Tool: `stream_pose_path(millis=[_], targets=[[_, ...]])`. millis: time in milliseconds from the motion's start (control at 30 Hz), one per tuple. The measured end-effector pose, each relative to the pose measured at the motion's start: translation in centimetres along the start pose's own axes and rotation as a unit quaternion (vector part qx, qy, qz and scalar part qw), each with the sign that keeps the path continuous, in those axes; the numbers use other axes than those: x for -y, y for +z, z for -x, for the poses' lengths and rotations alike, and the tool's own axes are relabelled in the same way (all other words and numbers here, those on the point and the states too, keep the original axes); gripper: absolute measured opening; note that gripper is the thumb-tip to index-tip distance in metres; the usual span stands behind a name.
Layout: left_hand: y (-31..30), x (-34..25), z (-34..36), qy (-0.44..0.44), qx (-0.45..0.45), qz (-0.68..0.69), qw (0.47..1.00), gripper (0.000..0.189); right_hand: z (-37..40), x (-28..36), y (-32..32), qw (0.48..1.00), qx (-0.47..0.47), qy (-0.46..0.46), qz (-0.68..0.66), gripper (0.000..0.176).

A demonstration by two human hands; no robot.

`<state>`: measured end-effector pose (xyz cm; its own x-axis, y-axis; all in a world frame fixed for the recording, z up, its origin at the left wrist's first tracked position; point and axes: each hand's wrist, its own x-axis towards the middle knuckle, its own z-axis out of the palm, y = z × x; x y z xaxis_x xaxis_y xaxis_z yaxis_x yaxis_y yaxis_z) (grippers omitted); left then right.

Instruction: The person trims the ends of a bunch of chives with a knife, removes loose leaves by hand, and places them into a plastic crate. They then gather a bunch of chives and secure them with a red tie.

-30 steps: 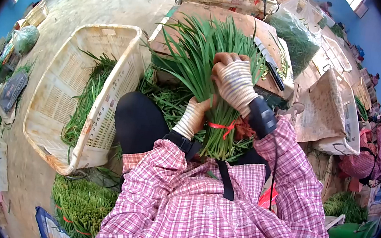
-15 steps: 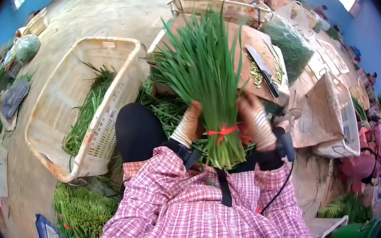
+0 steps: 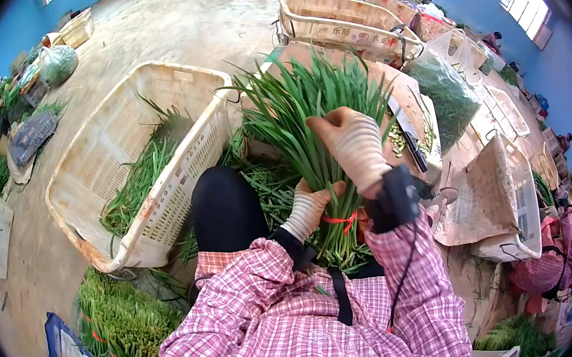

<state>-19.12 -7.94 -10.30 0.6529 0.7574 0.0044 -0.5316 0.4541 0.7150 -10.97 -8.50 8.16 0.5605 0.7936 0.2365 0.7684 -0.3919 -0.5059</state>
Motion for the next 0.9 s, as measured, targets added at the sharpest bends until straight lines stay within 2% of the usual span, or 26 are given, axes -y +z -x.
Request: stream_pose_path(millis=[33,100,167,200,233,300,333,400,433,500,567,600,633,667,700,733,767,800,833,867,900], targets=[[0.1,-0.2,0.1,0.005,-0.004,-0.013,1.0,0.047,-0.6,0.5,0.2,0.998,0.032,0.013,0.061,0.046],[0.1,-0.8,0.2,-0.008,-0.008,-0.004,1.0,0.046,-1.1,-0.3,1.2,1.0,-0.008,0.002,0.018,0.045],[0.0,-1.4,0.3,-0.031,-0.014,0.008,0.999,0.046,-1.5,-2.8,2.7,0.985,-0.06,-0.037,-0.16,0.039],[0.1,-1.6,0.3,-0.035,-0.02,0.01,0.999,0.046,-0.9,-2.4,2.3,0.954,-0.058,-0.025,-0.294,0.031],[-0.2,-1.4,0.1,-0.036,-0.017,0.016,0.999,0.046,-0.3,-1.3,1.1,0.917,-0.014,0.044,-0.396,0.026],[-0.6,-1.3,-0.2,-0.038,-0.007,0.022,0.999,0.046,-0.1,-1.1,0.8,0.893,0.006,0.078,-0.443,0.019],[-0.6,-1.2,-0.1,-0.03,-0.007,0.019,0.999,0.046,-0.4,-1.2,0.9,0.893,-0.007,0.073,-0.444,0.019],[-0.9,-1.4,0.1,-0.067,-0.006,0.038,0.997,0.045,-0.9,-1.4,1.1,0.892,-0.032,0.066,-0.445,0.018],[-1.0,-1.5,0.1,-0.085,-0.006,0.048,0.995,0.045,-0.4,-0.5,-0.3,0.858,-0.033,0.088,-0.505,0.019],[-1.4,-1.1,-0.1,-0.089,-0.011,0.083,0.993,0.046,0.9,-1.1,-4.4,0.788,-0.024,0.024,-0.615,0.024],[-1.8,-2.3,-0.5,-0.119,-0.018,0.137,0.983,0.045,2.9,-4.2,-8.3,0.792,0.014,-0.07,-0.607,0.024],[-3.0,-1.9,-1.2,-0.15,0.033,0.185,0.971,0.047,4.0,-5.6,-9.9,0.861,0.05,-0.015,-0.507,0.028],[-3.6,-2.5,-1.3,-0.158,0.137,0.248,0.946,0.05,4.0,-8.5,-9.2,0.921,0.06,0.102,-0.372,0.038],[-3.0,-3.6,-1.1,-0.154,0.097,0.249,0.951,0.053,3.9,-14.6,-7.0,0.995,0.023,0.063,-0.069,0.044],[-2.2,-4.5,-1.1,-0.143,0.063,0.244,0.957,0.055,4.0,-19.0,-5.3,0.971,-0.015,0.007,0.239,0.051],[-2.0,-4.2,-1.3,-0.137,0.07,0.25,0.956,0.056,5.1,-17.7,-4.7,0.992,0.004,0.049,0.113,0.058],[-2.1,-3.8,-1.0,-0.127,0.075,0.256,0.955,0.057,6.3,-16.1,-4.1,0.996,0.031,0.02,-0.079,0.057],[-2.4,-3.6,-1.1,-0.11,0.081,0.259,0.956,0.058,7.0,-13.7,-3.6,0.974,0.07,0.07,-0.202,0.059],[-2.6,-3.0,-1.0,-0.115,0.087,0.238,0.961,0.062,6.9,-12.8,-2.9,0.919,0.146,0.069,-0.359,0.061],[-3.2,-2.1,-1.4,-0.111,0.118,0.227,0.96,0.062,6.8,-12.0,-1.4,0.9,0.153,0.027,-0.406,0.059],[-3.3,-1.5,-1.6,-0.11,0.15,0.216,0.958,0.062,6.9,-9.6,-0.5,0.852,0.153,0.021,-0.5,0.058]])
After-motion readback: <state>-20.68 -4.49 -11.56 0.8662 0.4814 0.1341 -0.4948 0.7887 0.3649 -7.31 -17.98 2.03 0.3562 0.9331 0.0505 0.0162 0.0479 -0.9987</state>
